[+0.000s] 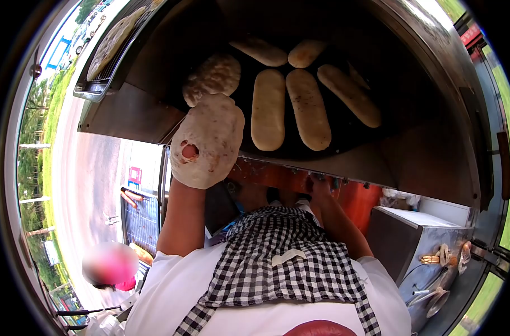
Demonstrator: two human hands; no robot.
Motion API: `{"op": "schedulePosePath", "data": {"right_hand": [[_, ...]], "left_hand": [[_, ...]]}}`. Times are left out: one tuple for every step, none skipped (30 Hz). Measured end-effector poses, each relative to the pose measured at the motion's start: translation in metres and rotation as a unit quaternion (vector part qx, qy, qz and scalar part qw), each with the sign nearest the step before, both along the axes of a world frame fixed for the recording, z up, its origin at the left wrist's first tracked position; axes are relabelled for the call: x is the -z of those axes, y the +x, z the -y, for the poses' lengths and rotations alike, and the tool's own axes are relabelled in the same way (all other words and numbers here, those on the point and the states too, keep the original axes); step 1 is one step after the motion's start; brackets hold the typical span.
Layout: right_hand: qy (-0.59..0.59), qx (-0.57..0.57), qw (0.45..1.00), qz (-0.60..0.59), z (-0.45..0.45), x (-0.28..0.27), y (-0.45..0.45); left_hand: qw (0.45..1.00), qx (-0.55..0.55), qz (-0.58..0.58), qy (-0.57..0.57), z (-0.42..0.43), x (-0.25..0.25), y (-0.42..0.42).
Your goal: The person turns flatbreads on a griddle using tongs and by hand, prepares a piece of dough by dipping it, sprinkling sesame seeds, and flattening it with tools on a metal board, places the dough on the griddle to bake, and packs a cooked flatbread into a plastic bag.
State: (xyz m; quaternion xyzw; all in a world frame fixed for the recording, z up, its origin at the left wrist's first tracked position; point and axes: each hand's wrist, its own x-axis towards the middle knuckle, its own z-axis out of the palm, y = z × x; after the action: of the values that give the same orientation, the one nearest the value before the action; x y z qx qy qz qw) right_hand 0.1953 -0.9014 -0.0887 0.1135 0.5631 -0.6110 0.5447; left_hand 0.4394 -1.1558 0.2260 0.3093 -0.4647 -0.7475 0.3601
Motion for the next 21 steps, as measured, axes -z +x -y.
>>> {"op": "schedulePosePath", "data": {"right_hand": [[0.008, -0.001, 1.000, -0.004, 0.002, -0.002, 0.003], [0.017, -0.001, 1.000, -0.008, 0.003, -0.005, 0.005], [0.019, -0.001, 1.000, -0.008, 0.004, -0.007, 0.008], [0.022, -0.002, 1.000, -0.009, 0.005, -0.008, 0.008], [0.025, -0.002, 1.000, -0.009, 0.006, -0.009, 0.010], [0.016, -0.008, 1.000, -0.008, 0.006, -0.004, 0.011], [0.008, -0.014, 1.000, -0.006, 0.006, 0.006, 0.008], [0.000, -0.020, 1.000, -0.004, 0.004, 0.016, 0.007], [0.003, -0.022, 1.000, -0.002, 0.005, 0.017, 0.008], [0.005, -0.024, 1.000, -0.001, 0.005, 0.017, 0.009], [0.008, -0.026, 1.000, 0.001, 0.007, 0.018, 0.011], [0.010, -0.025, 1.000, 0.002, 0.008, 0.018, 0.012], [0.011, -0.025, 1.000, 0.004, 0.009, 0.018, 0.013], [0.013, -0.023, 1.000, 0.005, 0.011, 0.017, 0.015], [0.007, -0.023, 1.000, 0.004, 0.011, 0.016, 0.016], [0.001, -0.023, 1.000, 0.004, 0.011, 0.015, 0.017], [-0.006, -0.023, 1.000, 0.004, 0.011, 0.014, 0.019], [0.000, -0.022, 1.000, -0.002, 0.011, 0.009, 0.020], [0.007, -0.022, 1.000, -0.009, 0.012, 0.008, 0.022], [0.014, -0.022, 1.000, -0.015, 0.013, 0.006, 0.024], [0.014, -0.023, 1.000, -0.011, 0.014, 0.001, 0.025]], "left_hand": [[1.000, -0.007, -0.009, 0.016, 0.003, 0.007, 0.006], [0.999, -0.014, -0.017, 0.033, 0.007, 0.012, 0.012], [0.999, -0.018, -0.022, 0.040, 0.008, 0.015, 0.015], [0.998, -0.022, -0.026, 0.048, 0.010, 0.018, 0.017], [0.998, -0.022, -0.027, 0.046, 0.011, 0.019, 0.020], [1.000, -0.018, 0.006, -0.011, 0.011, 0.021, 0.022], [0.997, -0.018, 0.041, -0.067, 0.012, 0.022, 0.023], [0.978, -0.012, 0.108, -0.178, 0.012, 0.025, 0.023], [0.960, -0.007, 0.146, -0.239, 0.012, 0.027, 0.025], [0.937, -0.007, 0.181, -0.299, 0.013, 0.030, 0.026], [0.931, -0.007, 0.188, -0.312, 0.017, 0.032, 0.028], [0.930, -0.008, 0.190, -0.316, 0.018, 0.033, 0.029], [0.928, -0.010, 0.192, -0.320, 0.020, 0.035, 0.031], [0.929, -0.013, 0.190, -0.316, 0.021, 0.036, 0.032], [0.917, -0.008, 0.225, -0.329, 0.020, 0.032, 0.032], [0.903, -0.002, 0.259, -0.342, 0.017, 0.022, 0.030], [0.869, 0.013, 0.329, -0.370, 0.012, 0.009, 0.030], [0.841, 0.021, 0.371, -0.392, 0.010, 0.001, 0.030], [0.811, 0.030, 0.413, -0.414, 0.008, -0.007, 0.031], [0.793, 0.033, 0.428, -0.432, 0.008, -0.007, 0.032], [0.774, 0.037, 0.444, -0.450, 0.009, -0.010, 0.033]]}}
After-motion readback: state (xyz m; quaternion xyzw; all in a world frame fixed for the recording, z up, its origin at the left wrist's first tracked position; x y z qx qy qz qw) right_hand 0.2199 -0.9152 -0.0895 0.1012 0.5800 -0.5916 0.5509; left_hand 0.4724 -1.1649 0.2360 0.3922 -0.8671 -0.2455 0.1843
